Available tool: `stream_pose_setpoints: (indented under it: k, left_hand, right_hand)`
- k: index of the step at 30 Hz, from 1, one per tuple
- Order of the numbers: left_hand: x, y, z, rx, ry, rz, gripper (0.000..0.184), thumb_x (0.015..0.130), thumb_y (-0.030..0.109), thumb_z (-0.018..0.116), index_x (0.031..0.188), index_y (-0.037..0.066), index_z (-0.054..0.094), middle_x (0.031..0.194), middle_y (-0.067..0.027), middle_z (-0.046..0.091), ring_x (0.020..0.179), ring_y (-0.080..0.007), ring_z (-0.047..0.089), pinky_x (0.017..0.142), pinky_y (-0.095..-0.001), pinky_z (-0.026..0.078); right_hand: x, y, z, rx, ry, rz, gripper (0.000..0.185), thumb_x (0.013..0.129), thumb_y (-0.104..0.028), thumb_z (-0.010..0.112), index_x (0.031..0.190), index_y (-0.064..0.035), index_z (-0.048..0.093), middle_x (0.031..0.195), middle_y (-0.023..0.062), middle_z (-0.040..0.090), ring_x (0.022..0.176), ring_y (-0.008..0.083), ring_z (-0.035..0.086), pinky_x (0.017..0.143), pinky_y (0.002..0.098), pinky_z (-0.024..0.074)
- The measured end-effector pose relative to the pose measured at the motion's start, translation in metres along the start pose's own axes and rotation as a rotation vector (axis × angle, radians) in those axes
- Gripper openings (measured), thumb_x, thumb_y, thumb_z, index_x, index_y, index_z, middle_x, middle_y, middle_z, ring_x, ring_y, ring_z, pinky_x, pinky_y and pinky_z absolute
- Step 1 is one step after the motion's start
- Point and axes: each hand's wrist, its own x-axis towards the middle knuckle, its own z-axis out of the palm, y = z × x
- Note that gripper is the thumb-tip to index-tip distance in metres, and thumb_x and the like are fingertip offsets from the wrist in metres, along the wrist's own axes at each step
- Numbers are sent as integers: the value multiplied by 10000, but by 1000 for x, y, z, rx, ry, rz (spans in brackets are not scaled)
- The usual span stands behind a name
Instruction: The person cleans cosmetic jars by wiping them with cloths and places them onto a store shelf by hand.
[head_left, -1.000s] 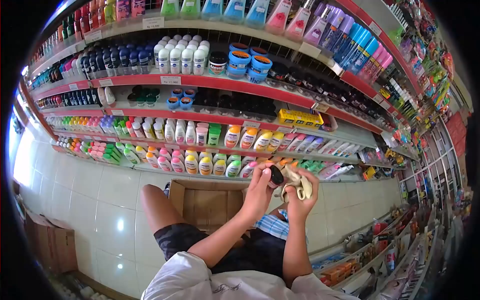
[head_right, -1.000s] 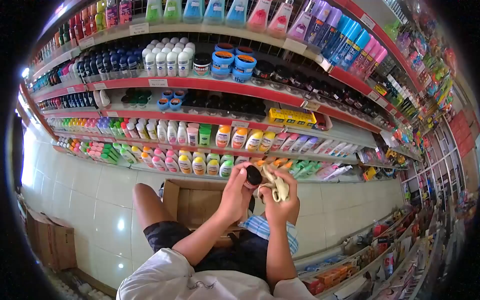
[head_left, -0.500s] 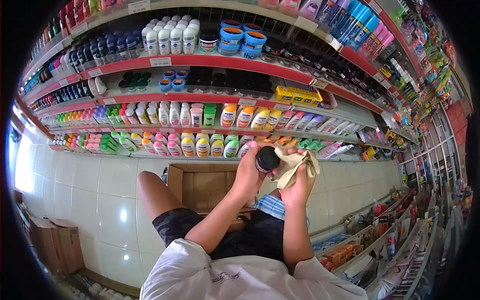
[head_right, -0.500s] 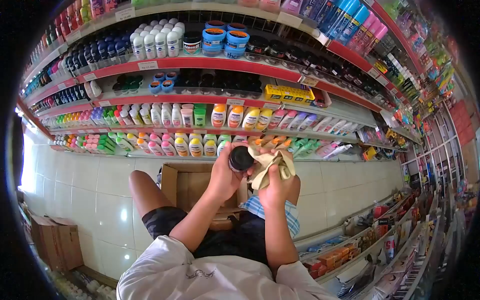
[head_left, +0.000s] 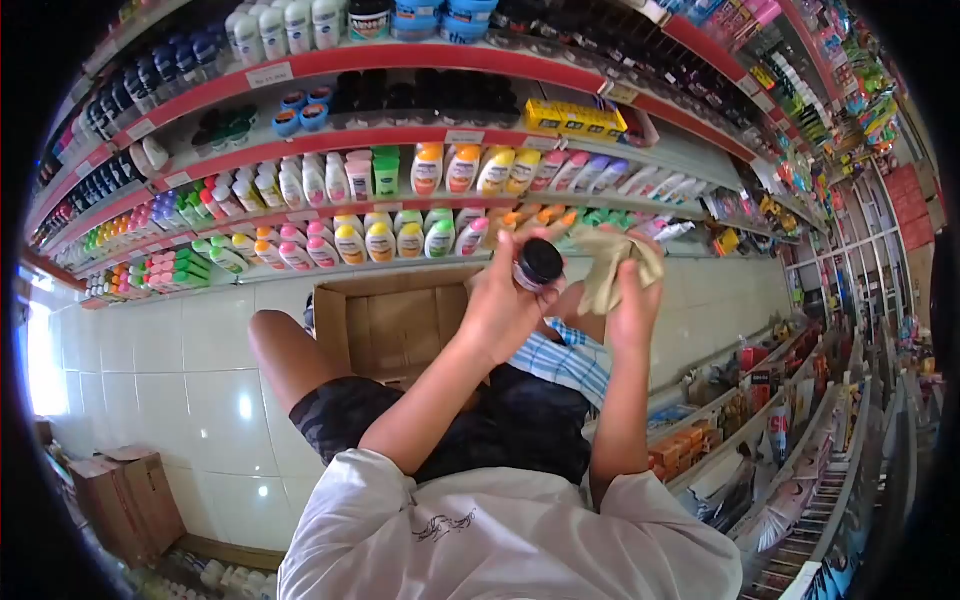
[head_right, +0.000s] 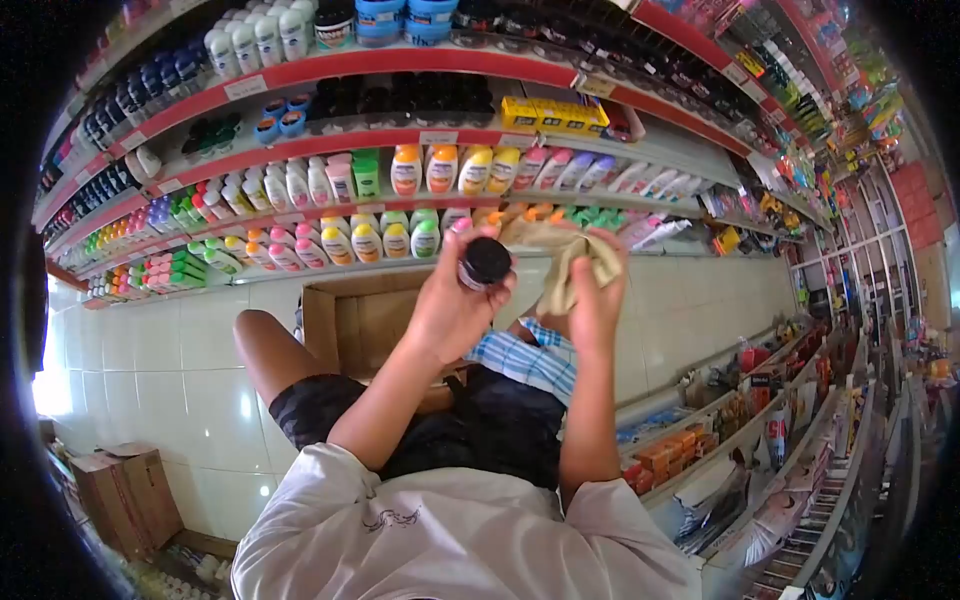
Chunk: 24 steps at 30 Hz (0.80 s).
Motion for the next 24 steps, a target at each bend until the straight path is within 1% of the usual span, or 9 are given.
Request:
stream_pose_setpoints:
  k: [5,7,9,12,16,20,21,23,24]
  left_hand:
    - [11,24,-9,-7,21,157,424,996,428,316,1090,73,527,893,-58,567,797,-175,546,713,-298,436]
    - [13,32,-13,-24,63,207,433,985,433,350,1083,65,555,943,-104,597,802,-201,538,743,-294,445]
    - [12,38,-13,-26,115,210,422,985,424,354,1072,67,561,938,-95,595,796,-191,528,757,-300,441]
    - [9,43,-11,-9,69,264,411,984,421,353,1051,78,569,930,-80,590,794,-177,517,762,-300,435]
    - [10,45,-16,9,67,276,413,984,422,346,1050,82,570,931,-71,590,797,-172,516,757,-296,426]
    - [10,47,-15,2,76,254,410,987,417,334,1050,88,571,929,-65,594,794,-170,515,758,-296,420]
    - [10,47,-16,11,71,257,407,987,415,334,1049,89,571,928,-65,596,794,-170,515,764,-297,421]
    - [11,46,-17,9,67,268,409,987,416,339,1052,83,566,920,-69,596,795,-177,520,767,-297,428]
    - [11,46,-15,15,81,282,412,987,417,340,1053,78,564,916,-72,595,796,-180,522,768,-299,432]
  right_hand:
    - [-2,29,-76,26,119,330,465,941,-298,530,1291,-17,409,1193,134,551,1067,204,553,873,361,478]
    - [-15,72,-101,402,221,450,429,933,-278,544,1251,0,465,1141,120,578,996,199,587,832,349,497]
    - [-34,117,-131,-235,-5,635,349,902,-239,580,1140,14,545,1013,80,610,879,164,602,764,314,509]
    - [-48,138,-155,-383,117,819,269,893,-174,572,1079,21,586,999,85,621,895,182,611,772,318,513]
    - [-50,135,-177,19,75,861,290,884,-191,599,1099,1,572,1009,74,615,878,180,611,735,297,512]
    - [-48,108,-172,-134,208,1006,331,881,-198,604,1163,-40,533,1059,74,594,913,198,599,728,304,489]
    - [-53,109,-172,-137,211,1012,331,881,-198,604,1163,-40,533,1059,74,594,913,198,599,728,304,489]
    - [-58,116,-172,-753,271,696,308,872,-191,594,1147,-64,534,1046,63,581,923,151,564,771,325,462]
    - [-61,124,-171,-728,350,315,310,855,-169,611,1141,-75,538,1068,59,572,970,153,543,800,299,447]
